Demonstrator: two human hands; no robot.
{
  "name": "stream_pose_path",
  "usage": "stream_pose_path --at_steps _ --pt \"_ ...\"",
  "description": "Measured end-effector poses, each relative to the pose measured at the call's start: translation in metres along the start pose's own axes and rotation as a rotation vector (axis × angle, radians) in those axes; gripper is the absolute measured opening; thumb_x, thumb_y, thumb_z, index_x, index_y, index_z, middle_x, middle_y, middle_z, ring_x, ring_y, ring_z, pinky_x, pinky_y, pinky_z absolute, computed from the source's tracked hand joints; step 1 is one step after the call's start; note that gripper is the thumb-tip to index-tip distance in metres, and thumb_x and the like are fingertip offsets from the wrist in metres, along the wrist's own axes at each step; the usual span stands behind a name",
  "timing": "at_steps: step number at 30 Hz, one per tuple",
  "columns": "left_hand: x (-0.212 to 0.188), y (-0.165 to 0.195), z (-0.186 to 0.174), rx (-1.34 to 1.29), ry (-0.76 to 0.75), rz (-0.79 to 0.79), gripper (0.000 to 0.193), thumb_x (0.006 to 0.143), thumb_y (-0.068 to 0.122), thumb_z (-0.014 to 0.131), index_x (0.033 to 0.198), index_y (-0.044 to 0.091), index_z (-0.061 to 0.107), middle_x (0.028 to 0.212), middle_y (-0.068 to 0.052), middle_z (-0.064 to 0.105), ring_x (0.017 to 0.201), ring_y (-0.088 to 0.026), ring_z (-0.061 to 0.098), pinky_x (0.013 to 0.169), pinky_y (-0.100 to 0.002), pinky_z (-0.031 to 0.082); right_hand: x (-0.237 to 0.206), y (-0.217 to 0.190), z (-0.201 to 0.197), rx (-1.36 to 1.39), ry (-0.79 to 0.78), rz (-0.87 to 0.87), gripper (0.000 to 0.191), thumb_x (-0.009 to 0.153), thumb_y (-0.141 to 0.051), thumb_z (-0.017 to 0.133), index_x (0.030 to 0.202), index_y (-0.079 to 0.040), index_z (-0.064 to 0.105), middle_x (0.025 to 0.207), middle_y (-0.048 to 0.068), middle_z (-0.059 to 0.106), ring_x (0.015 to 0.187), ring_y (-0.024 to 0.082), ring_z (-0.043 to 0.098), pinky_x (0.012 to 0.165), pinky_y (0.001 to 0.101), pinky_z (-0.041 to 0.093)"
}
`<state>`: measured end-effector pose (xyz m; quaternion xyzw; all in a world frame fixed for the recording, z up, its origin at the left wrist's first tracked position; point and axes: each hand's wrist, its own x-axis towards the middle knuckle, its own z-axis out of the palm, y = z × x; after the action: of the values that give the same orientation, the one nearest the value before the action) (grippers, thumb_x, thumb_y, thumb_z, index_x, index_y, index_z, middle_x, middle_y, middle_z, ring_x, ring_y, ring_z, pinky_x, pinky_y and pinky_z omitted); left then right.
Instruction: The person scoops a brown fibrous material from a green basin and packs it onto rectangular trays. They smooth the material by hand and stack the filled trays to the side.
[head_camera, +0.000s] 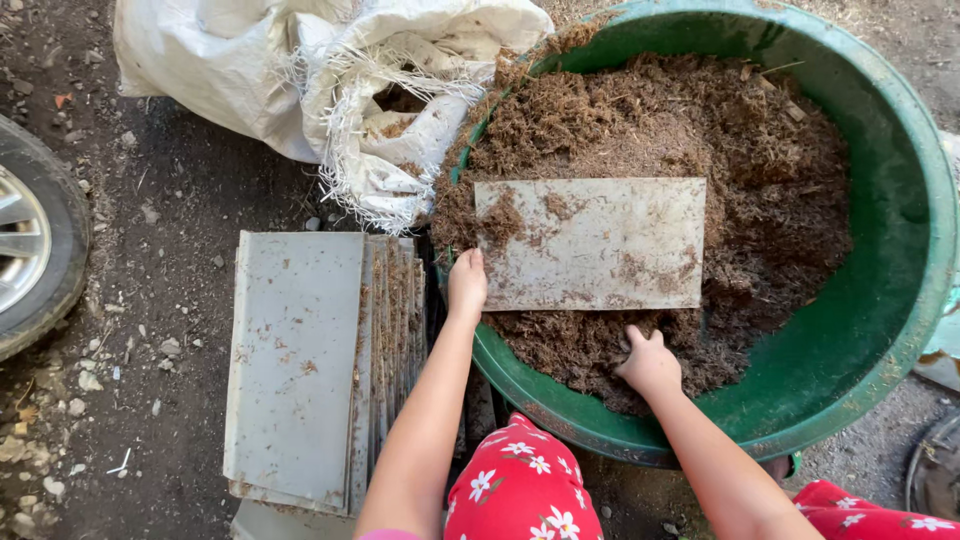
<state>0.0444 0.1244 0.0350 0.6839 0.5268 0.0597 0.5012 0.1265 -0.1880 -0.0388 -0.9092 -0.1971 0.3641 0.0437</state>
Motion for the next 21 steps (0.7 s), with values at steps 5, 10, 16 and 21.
stream_pose_path --at_steps 5,10,16,21 --pt "-0.008 0.006 0.023 -0.318 -0.215 -0.201 0.048 0.103 0.027 0.057 0.144 0.003 0.05 0.131 -0.008 0.063 0.117 -0.023 0.062 0.096 -0.04 0.052 -0.001 -0.005 -0.003 0.05 -0.038 0.034 0.088 0.07 -0.028 0.087 0.148 -0.027 0.045 0.151 0.023 0.042 0.115 0.041 0.066 0.092 0.0467 0.059" --pt "-0.033 0.007 0.064 -0.374 -0.129 0.029 0.028 0.102 0.009 0.058 0.127 -0.004 0.06 0.112 -0.014 0.071 0.098 -0.023 0.065 0.085 -0.035 0.051 0.007 -0.005 -0.001 0.216 -0.054 -0.055 0.089 0.066 -0.024 0.086 0.146 -0.021 0.048 0.144 0.022 0.054 0.12 0.04 0.063 0.099 0.0451 0.055" --pt "-0.026 0.011 0.054 -0.287 -0.049 0.0 0.024 0.101 0.005 0.057 0.123 -0.004 0.061 0.107 -0.013 0.069 0.092 -0.021 0.063 0.083 -0.033 0.05 0.029 0.002 -0.041 0.312 -0.404 -0.318 0.102 0.064 -0.023 0.086 0.153 -0.012 0.038 0.144 0.02 0.058 0.127 0.032 0.06 0.106 0.0387 0.049" --pt "-0.011 -0.017 0.02 -0.563 0.075 0.106 0.028 0.1 0.006 0.056 0.126 -0.006 0.061 0.116 -0.014 0.07 0.101 -0.022 0.065 0.091 -0.035 0.049 0.02 -0.027 -0.113 0.389 -0.374 -0.544 0.109 0.063 -0.025 0.089 0.154 -0.009 0.032 0.15 0.015 0.053 0.136 0.026 0.053 0.114 0.0353 0.04"
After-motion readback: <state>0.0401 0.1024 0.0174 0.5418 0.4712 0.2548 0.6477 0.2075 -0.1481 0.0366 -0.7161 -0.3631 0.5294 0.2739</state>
